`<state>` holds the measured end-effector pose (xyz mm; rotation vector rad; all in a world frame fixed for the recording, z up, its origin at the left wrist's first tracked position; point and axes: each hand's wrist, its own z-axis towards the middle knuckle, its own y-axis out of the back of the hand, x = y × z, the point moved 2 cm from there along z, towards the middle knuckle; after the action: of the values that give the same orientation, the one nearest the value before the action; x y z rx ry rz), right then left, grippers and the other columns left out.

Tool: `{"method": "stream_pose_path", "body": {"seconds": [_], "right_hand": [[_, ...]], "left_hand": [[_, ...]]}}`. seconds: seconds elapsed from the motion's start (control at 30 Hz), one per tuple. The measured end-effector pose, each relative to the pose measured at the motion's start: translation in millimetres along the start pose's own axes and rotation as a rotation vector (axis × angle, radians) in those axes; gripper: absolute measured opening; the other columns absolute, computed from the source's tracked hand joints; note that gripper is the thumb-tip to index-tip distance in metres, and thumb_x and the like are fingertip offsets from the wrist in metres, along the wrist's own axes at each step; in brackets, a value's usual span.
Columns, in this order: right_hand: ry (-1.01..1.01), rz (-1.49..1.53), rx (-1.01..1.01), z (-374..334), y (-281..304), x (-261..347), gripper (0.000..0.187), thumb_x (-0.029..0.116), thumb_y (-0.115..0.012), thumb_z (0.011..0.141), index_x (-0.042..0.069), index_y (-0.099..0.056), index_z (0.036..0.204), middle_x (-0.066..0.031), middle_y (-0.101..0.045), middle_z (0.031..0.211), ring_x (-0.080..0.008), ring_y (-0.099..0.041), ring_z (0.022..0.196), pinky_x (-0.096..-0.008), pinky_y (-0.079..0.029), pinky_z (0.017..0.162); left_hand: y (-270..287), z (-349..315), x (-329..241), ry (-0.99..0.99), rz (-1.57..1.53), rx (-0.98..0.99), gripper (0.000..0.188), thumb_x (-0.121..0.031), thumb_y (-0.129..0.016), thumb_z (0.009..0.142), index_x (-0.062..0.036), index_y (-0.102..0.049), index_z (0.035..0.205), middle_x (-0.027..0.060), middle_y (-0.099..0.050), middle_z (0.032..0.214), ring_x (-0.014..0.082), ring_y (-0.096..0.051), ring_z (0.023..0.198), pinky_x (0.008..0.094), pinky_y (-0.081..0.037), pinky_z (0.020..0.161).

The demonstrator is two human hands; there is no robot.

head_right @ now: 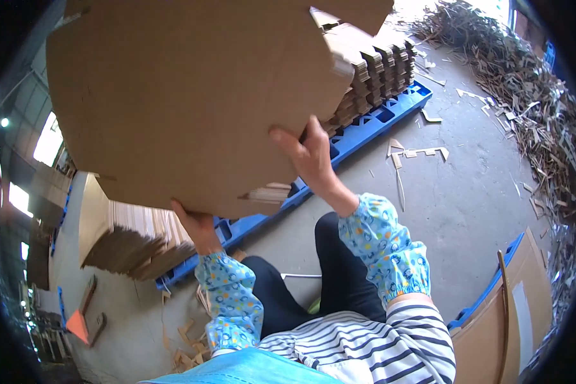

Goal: Moving a pallet of cardboard with a pallet jack, then sitting on a stool and stripping waste material from die-cut cardboard sheets.

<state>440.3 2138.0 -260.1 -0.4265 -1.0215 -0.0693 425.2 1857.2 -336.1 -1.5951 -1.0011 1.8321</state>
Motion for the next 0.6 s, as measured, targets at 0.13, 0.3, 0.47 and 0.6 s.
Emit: {"method": "stream_pose_path", "body": {"seconds": [0.13, 0.3, 0.47, 0.6], "right_hand": [[0.208, -0.016, -0.117, 14, 7, 11, 0.047, 0.033, -0.069, 0.080, -0.004, -0.055, 0.105, -0.0114, -0.065, 0.092, -0.0161, -0.062, 0.080, -0.0280, -0.051, 0.070], [0.234, -0.158, -0.179, 10, 25, -16, 0.059, 0.047, -0.066, 0.079, -0.005, -0.059, 0.105, -0.0122, -0.065, 0.093, -0.0169, -0.061, 0.082, -0.0285, -0.049, 0.073], [0.083, -0.232, -0.341, 66, 70, -85, 0.072, 0.056, -0.063, 0.075, -0.010, -0.060, 0.102, -0.0193, -0.066, 0.092, -0.0243, -0.065, 0.085, -0.0335, -0.050, 0.076], [0.010, -0.351, -0.430, 111, 145, -227, 0.081, 0.062, -0.061, 0.070, -0.011, -0.060, 0.105, -0.0249, -0.063, 0.101, -0.0345, -0.061, 0.098, -0.0372, -0.047, 0.086]], "left_hand": [[-42, 24, 1, -0.012, 0.104, 0.089, 0.059, -0.046, -0.054, 0.088, -0.0124, -0.040, 0.134, 0.0037, -0.046, 0.133, 0.0212, -0.044, 0.121, 0.0388, -0.037, 0.102], [-48, 27, 1, -0.134, 0.266, 0.356, 0.059, -0.043, -0.053, 0.090, -0.0061, -0.039, 0.134, 0.0055, -0.044, 0.133, 0.0199, -0.044, 0.120, 0.0339, -0.037, 0.101], [-60, 111, 58, -0.059, 0.298, 0.282, 0.057, -0.031, -0.066, 0.084, 0.0026, -0.046, 0.126, 0.0129, -0.052, 0.125, 0.0223, -0.051, 0.112, 0.0347, -0.041, 0.096], [6, 183, 193, 0.092, 0.402, 0.432, 0.056, -0.028, -0.072, 0.078, 0.0058, -0.050, 0.118, 0.0131, -0.056, 0.118, 0.0239, -0.055, 0.104, 0.0354, -0.044, 0.090]]}}
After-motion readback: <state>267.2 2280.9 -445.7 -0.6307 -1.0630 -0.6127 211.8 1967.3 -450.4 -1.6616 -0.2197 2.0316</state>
